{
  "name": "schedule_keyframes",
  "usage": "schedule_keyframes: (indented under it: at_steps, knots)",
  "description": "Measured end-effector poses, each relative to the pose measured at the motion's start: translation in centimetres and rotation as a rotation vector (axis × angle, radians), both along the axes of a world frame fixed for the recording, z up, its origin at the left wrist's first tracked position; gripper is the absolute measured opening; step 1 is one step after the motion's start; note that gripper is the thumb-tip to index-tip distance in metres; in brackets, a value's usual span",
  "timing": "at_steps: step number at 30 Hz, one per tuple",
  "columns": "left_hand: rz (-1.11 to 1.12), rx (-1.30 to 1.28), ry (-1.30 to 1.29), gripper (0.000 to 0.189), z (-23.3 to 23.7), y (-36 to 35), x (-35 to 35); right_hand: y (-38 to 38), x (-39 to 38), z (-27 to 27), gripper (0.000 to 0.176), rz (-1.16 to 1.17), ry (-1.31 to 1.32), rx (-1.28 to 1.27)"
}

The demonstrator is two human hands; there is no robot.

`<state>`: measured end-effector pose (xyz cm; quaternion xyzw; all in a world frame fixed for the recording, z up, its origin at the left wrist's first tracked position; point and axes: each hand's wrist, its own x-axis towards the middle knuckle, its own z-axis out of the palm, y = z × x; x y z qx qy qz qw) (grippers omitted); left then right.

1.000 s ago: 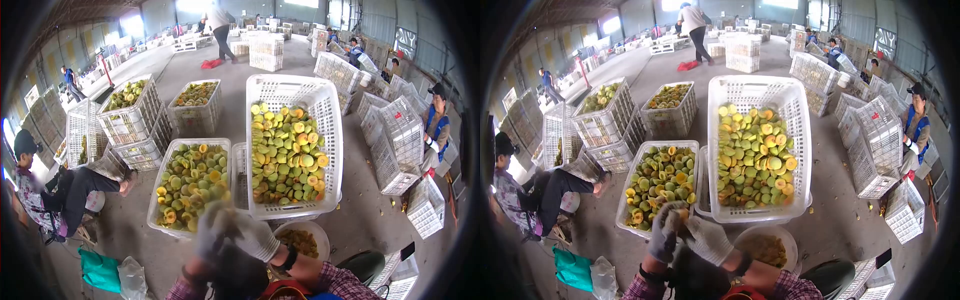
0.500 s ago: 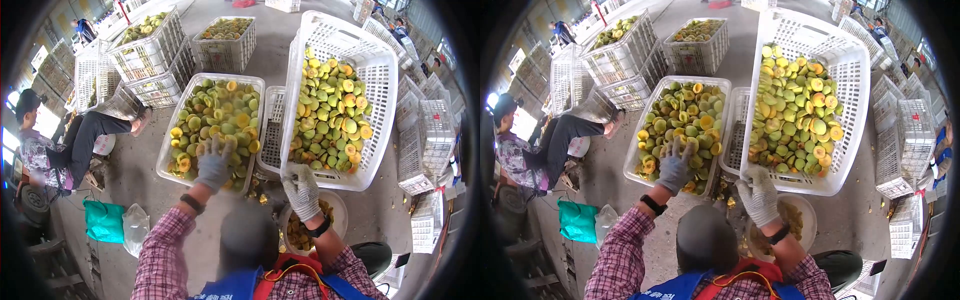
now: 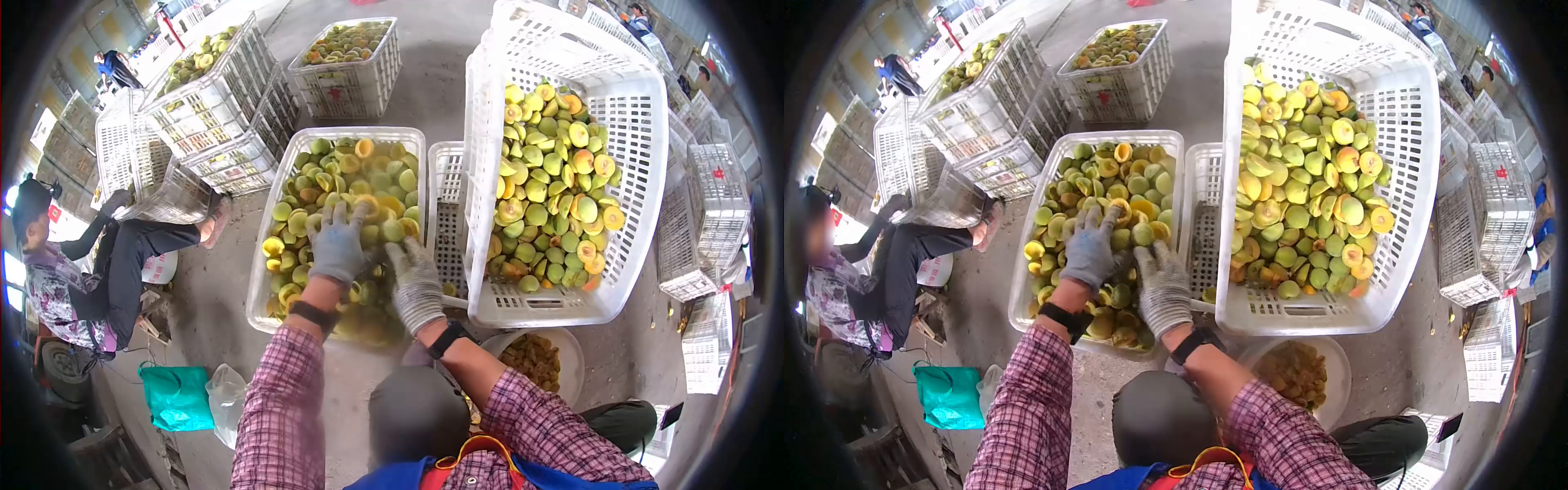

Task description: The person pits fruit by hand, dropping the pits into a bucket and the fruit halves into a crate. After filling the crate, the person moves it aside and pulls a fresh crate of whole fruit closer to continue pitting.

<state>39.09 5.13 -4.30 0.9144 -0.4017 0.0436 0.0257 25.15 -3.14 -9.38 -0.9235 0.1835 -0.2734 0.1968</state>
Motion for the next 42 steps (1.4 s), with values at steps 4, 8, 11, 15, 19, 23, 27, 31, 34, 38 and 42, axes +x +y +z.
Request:
schedule_keyframes:
  at_steps: [4, 8, 11, 15, 19, 23, 27, 31, 34, 38, 42]
  knots:
    - [0.066, -0.009, 0.082, 0.083, -0.3, -1.7, 5.0, 0.7, 3.3, 0.0, 0.043, 0.026, -0.036, 0.158]
    - [0.026, 0.029, 0.041, 0.082, -0.1, -3.8, 8.2, -0.3, 6.2, -0.2, 0.035, 0.072, 0.081, 0.192]
    - [-0.003, -0.009, 0.074, 0.078, -1.1, -5.9, 10.3, -0.8, 8.0, 0.2, 0.032, 0.030, 0.244, 0.213]
    - [0.145, -0.035, 0.136, 0.069, -0.7, -8.7, 13.2, -0.9, 7.5, 3.0, 0.020, 0.147, 0.208, 0.234]
    - [0.126, -0.164, 0.259, 0.062, -2.8, -7.1, 18.5, -0.3, 4.6, 5.8, 0.020, 0.180, -0.038, 0.217]
    - [0.069, -0.333, 0.270, 0.055, -6.3, -6.0, 23.2, -0.5, 1.5, 5.7, 0.022, 0.215, 0.055, 0.272]
    - [0.161, -0.208, 0.185, 0.046, -4.7, -2.0, 23.4, -1.6, -3.2, 6.8, 0.028, 0.257, 0.053, 0.241]
    - [0.492, -0.291, 0.379, 0.047, -4.1, -1.7, 22.8, -1.9, -7.3, 6.3, 0.029, 0.358, -0.002, 0.265]
    - [-0.035, -0.270, 0.133, 0.055, -3.1, -3.4, 20.6, -2.4, -7.1, 5.4, 0.029, 0.424, -0.038, 0.335]
    - [0.185, -0.025, 0.030, 0.061, -8.0, -4.6, 25.4, -2.3, -7.2, 3.6, 0.027, 0.419, -0.049, 0.444]
    - [0.224, -0.242, 0.225, 0.057, -6.9, -5.2, 26.5, -2.5, -7.8, -0.9, 0.025, 0.413, -0.057, 0.490]
